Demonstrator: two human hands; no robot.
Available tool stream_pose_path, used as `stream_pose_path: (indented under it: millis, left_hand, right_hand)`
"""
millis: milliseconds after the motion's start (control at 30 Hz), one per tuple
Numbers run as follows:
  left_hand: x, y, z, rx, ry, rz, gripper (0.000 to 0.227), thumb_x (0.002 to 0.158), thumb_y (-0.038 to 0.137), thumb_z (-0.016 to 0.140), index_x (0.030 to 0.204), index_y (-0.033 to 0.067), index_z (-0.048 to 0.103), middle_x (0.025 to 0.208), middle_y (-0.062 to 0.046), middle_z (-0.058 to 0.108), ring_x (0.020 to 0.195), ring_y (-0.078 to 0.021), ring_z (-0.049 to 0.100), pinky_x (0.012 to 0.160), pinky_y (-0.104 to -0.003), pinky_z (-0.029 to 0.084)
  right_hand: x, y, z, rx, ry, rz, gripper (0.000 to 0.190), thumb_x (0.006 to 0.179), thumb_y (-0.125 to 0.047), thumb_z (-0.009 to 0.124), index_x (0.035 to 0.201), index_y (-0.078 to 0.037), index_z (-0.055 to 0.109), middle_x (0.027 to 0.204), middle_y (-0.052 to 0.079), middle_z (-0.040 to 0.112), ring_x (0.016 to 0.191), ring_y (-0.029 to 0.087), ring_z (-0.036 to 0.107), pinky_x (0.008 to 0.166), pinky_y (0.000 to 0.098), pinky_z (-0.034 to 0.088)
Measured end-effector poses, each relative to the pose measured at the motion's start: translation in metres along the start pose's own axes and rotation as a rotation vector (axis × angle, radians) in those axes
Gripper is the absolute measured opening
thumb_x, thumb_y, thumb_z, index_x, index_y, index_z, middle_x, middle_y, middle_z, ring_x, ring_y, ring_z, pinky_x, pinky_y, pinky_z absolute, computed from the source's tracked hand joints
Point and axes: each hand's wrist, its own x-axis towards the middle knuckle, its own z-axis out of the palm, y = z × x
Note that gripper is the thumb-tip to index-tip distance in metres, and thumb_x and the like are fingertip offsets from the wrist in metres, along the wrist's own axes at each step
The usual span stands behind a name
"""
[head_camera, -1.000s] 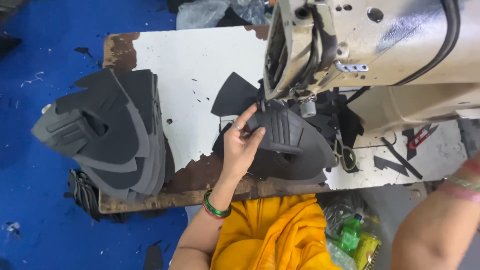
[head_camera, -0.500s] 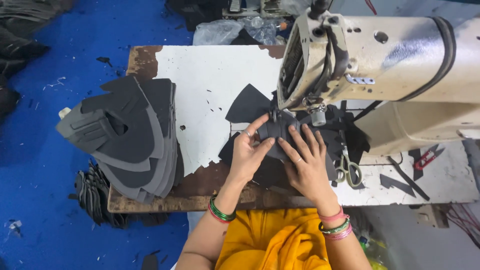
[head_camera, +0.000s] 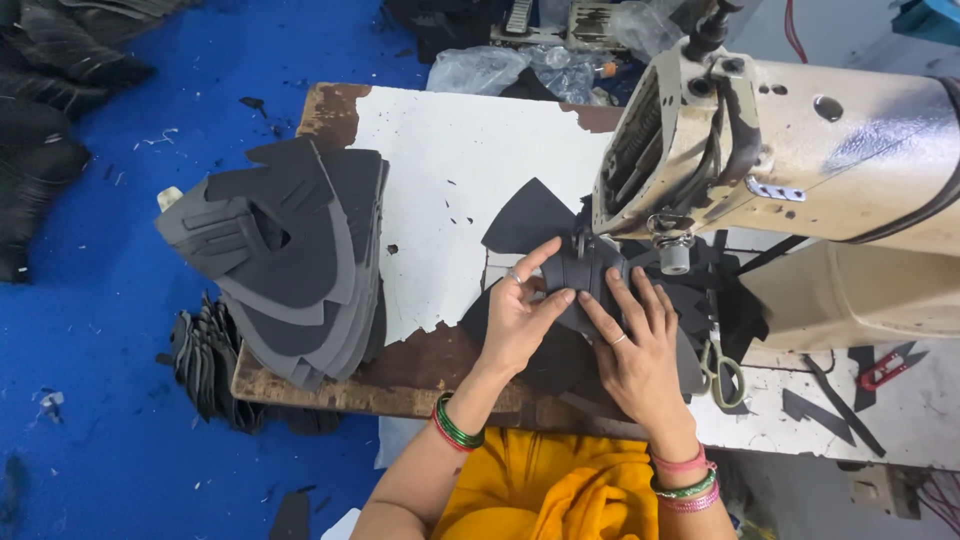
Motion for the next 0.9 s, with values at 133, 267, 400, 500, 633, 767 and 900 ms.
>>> stream_pose_path:
  millis: [133, 267, 400, 500, 633, 767, 900]
  left_hand:
    - [-0.001, 0.002, 0.003, 0.044, 0.005, 0.001, 0.063, 0.093, -0.010, 0.066, 0.153, 0.0016, 0.049, 0.104, -0.005, 0.069, 0.092, -0.0052, 0.062, 0.079, -0.020, 0.053]
    - [0.002, 0.006, 0.006, 0.043, -0.004, 0.002, 0.063, 0.093, -0.010, 0.064, 0.152, 0.0024, 0.048, 0.107, -0.004, 0.070, 0.094, -0.0044, 0.063, 0.081, -0.020, 0.054]
    - [-0.002, 0.000, 0.002, 0.017, -0.009, 0.001, 0.059, 0.094, -0.008, 0.065, 0.151, 0.0011, 0.050, 0.102, -0.004, 0.069, 0.091, -0.0038, 0.063, 0.079, -0.019, 0.053]
    - [-0.008, -0.003, -0.003, 0.071, -0.021, -0.013, 0.055, 0.097, -0.007, 0.067, 0.150, -0.0007, 0.054, 0.097, -0.003, 0.068, 0.085, -0.0031, 0.060, 0.073, -0.019, 0.050]
    - [-0.011, -0.009, -0.011, 0.053, -0.054, -0.039, 0.056, 0.098, -0.007, 0.069, 0.152, -0.0015, 0.056, 0.095, -0.003, 0.064, 0.083, -0.0036, 0.058, 0.072, -0.019, 0.049]
    - [-0.008, 0.002, -0.003, 0.011, -0.048, -0.077, 0.056, 0.094, -0.009, 0.068, 0.148, -0.0017, 0.054, 0.109, -0.007, 0.071, 0.095, -0.0058, 0.065, 0.083, -0.021, 0.055]
    - [-0.006, 0.001, -0.003, 0.025, -0.041, -0.063, 0.057, 0.093, -0.010, 0.067, 0.148, -0.0030, 0.053, 0.115, -0.010, 0.070, 0.100, -0.0083, 0.065, 0.087, -0.023, 0.055]
  right_hand:
    - [-0.001, 0.000, 0.002, 0.009, 0.011, 0.008, 0.073, 0.074, -0.001, 0.072, 0.142, -0.021, 0.058, 0.155, 0.012, 0.045, 0.145, 0.043, 0.039, 0.117, 0.0568, 0.032]
    - [0.000, 0.002, 0.001, 0.010, 0.014, 0.008, 0.073, 0.073, 0.000, 0.072, 0.142, -0.021, 0.058, 0.155, 0.012, 0.046, 0.144, 0.042, 0.039, 0.116, 0.0562, 0.032]
    - [0.000, 0.004, 0.000, 0.003, -0.002, -0.001, 0.071, 0.074, 0.000, 0.071, 0.141, -0.020, 0.059, 0.155, 0.012, 0.047, 0.144, 0.042, 0.040, 0.116, 0.0558, 0.033]
    - [0.000, 0.004, -0.002, -0.004, -0.017, 0.003, 0.069, 0.076, 0.000, 0.070, 0.141, -0.020, 0.059, 0.155, 0.013, 0.048, 0.144, 0.042, 0.041, 0.116, 0.0557, 0.033]
    - [0.003, 0.002, -0.007, -0.015, -0.032, 0.001, 0.066, 0.078, -0.001, 0.070, 0.141, -0.019, 0.060, 0.155, 0.013, 0.048, 0.144, 0.042, 0.041, 0.116, 0.0564, 0.033]
    - [0.002, 0.003, -0.007, -0.031, -0.028, 0.000, 0.065, 0.079, -0.001, 0.070, 0.141, -0.019, 0.059, 0.155, 0.013, 0.048, 0.145, 0.042, 0.040, 0.117, 0.0572, 0.033]
    - [0.003, 0.002, -0.010, -0.028, -0.031, -0.004, 0.066, 0.079, -0.002, 0.070, 0.141, -0.019, 0.059, 0.155, 0.013, 0.048, 0.144, 0.042, 0.041, 0.115, 0.0577, 0.033]
